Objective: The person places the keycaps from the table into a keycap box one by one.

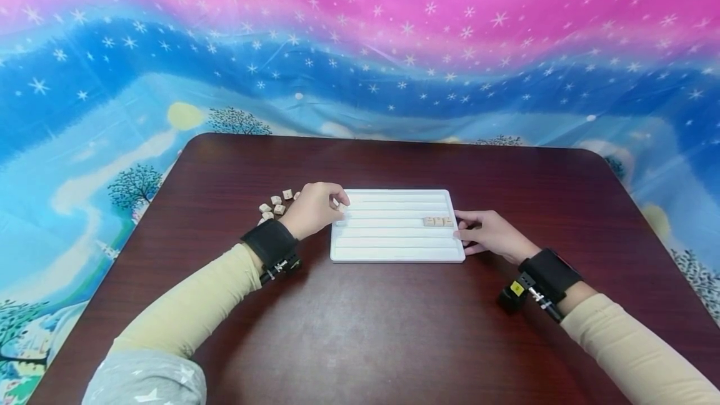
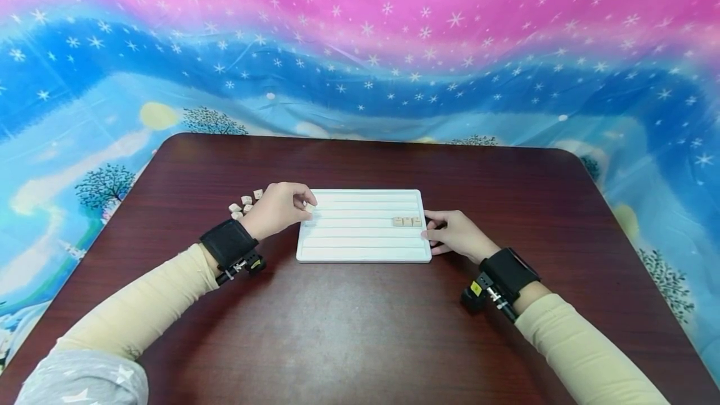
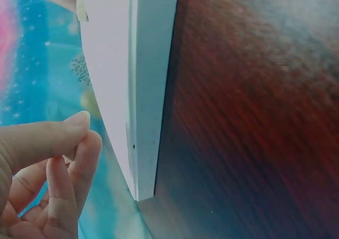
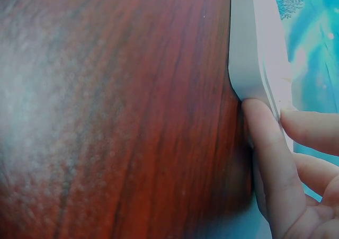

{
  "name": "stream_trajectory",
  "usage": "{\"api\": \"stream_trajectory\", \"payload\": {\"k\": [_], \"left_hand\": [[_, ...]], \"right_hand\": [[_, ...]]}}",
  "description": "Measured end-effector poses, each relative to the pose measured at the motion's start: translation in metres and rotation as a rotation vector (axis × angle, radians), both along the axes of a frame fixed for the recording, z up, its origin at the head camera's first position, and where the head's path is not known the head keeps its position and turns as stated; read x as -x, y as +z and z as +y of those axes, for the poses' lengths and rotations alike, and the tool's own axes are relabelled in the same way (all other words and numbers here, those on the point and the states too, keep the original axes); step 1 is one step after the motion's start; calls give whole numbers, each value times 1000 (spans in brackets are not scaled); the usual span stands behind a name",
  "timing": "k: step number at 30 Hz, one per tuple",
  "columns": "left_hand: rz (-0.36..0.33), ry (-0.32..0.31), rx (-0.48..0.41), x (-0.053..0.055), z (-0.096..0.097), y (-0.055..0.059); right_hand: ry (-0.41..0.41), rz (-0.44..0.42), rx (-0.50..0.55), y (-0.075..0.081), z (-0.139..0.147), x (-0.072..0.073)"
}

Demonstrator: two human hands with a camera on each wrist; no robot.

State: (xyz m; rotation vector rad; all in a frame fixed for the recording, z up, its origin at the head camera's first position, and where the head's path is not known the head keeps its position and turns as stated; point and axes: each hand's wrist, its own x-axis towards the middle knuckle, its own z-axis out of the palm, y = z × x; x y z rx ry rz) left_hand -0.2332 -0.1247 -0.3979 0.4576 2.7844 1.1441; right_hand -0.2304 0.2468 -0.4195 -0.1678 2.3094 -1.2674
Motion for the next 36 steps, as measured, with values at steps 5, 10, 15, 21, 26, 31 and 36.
{"api": "stream_trajectory", "payload": {"k": [5,10,15,21,26,31,36], "left_hand": [[-23,-4,-7,1,5,1],[-9,-26,-2,5,15,5],[24,-53,20,7,26,6],[27,-80,11,9,38,6],[15,-95,4,10,46,6],[-3,-119,-19,11,50,3],[-8,-123,-30,10,56,4]], "right_hand": [[-3,-1,-7,-1,0,1],[-9,-3,-8,-1,0,0],[-3,-1,4,-1,0,-1],[-5,-4,1,-2,0,-1],[-8,-6,1,-1,0,-1],[-1,-2,11,0,0,-2],[7,4,14,1,1,-2]]}}
